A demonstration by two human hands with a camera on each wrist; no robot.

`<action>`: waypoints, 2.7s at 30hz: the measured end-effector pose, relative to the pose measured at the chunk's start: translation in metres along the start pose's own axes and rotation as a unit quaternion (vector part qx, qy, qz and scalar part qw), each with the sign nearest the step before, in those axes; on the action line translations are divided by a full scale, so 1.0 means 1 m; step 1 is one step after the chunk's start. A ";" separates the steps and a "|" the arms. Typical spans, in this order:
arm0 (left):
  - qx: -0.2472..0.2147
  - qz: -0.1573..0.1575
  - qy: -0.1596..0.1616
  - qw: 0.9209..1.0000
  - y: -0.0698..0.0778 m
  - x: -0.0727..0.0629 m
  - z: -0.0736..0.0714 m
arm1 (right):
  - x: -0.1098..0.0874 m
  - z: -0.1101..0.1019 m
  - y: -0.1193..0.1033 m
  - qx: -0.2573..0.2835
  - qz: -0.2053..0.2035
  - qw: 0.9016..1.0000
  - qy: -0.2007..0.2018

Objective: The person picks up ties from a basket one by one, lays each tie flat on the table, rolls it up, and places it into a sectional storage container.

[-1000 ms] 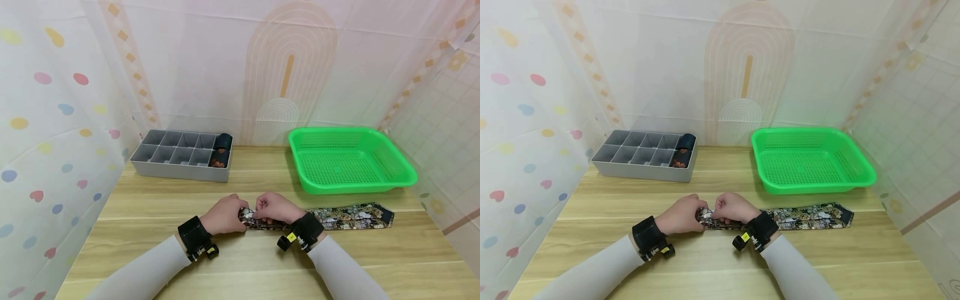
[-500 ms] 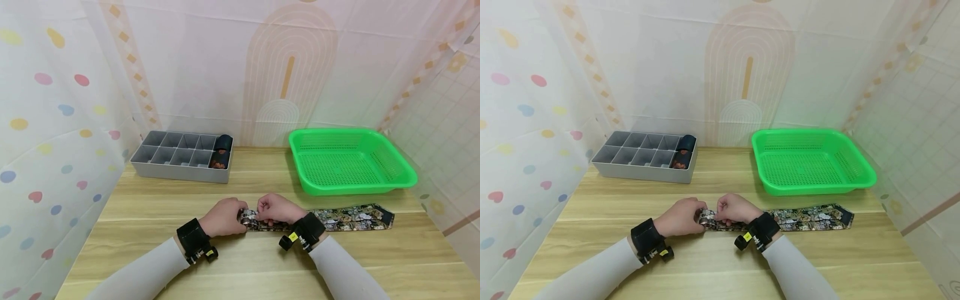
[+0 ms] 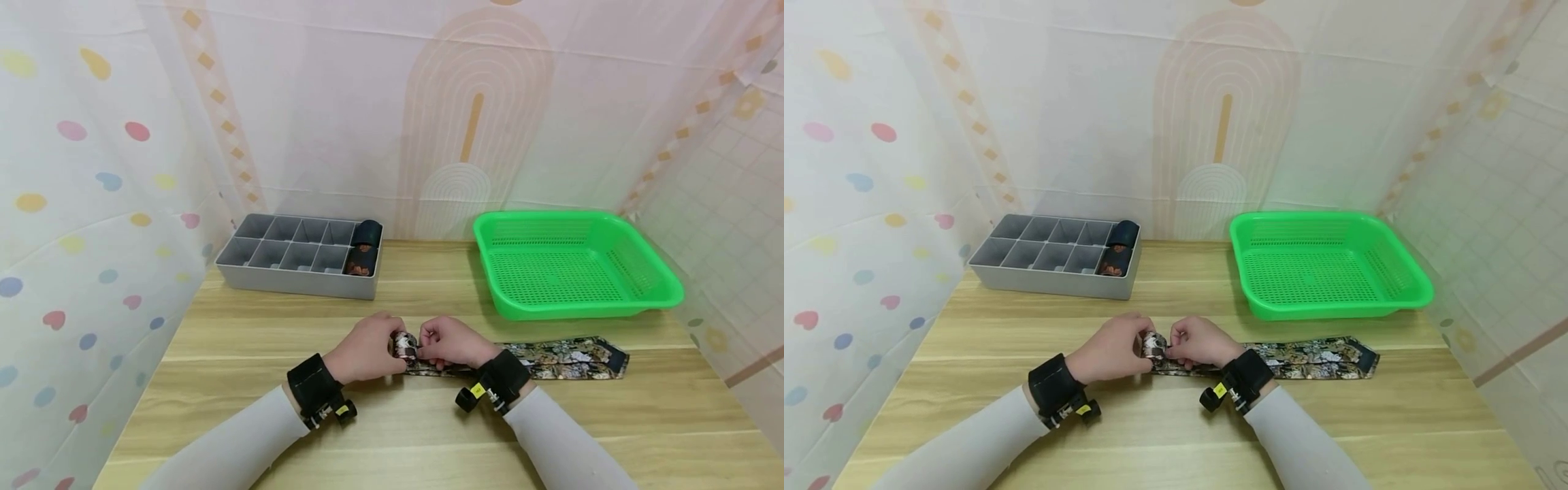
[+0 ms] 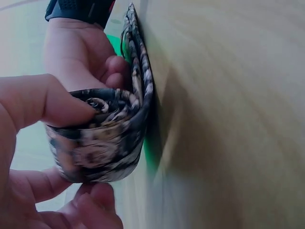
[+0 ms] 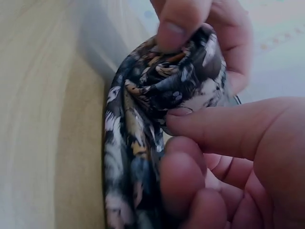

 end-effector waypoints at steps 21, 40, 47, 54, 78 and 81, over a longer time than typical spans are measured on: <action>0.000 0.021 -0.033 0.999 0.000 0.004 0.013 | -0.003 -0.002 -0.009 0.043 -0.002 0.999 -0.006; 0.026 -0.002 -0.058 0.998 -0.001 0.002 0.015 | -0.007 -0.015 -0.007 0.040 0.031 0.998 -0.030; 0.014 -0.013 -0.051 0.999 -0.004 0.002 0.016 | -0.009 -0.016 -0.009 0.041 0.029 0.998 -0.040; 0.008 -0.003 -0.033 0.999 -0.009 0.003 0.013 | -0.007 -0.011 -0.008 0.013 0.001 0.999 -0.031; 0.009 -0.015 -0.044 0.999 -0.007 0.003 0.007 | -0.007 0.003 -0.020 -0.267 -0.113 0.956 0.041; 0.004 -0.007 -0.047 0.999 -0.008 0.003 0.008 | -0.006 0.002 -0.016 -0.239 -0.113 0.964 0.032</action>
Point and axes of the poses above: each hand's wrist, its own x-axis towards the middle knuckle, its own z-axis out of the palm, y = z × x, the point moved 1 cm from there along x, towards the middle knuckle, and after that the axes turned 1 degree about y, right-handed, at the moved point
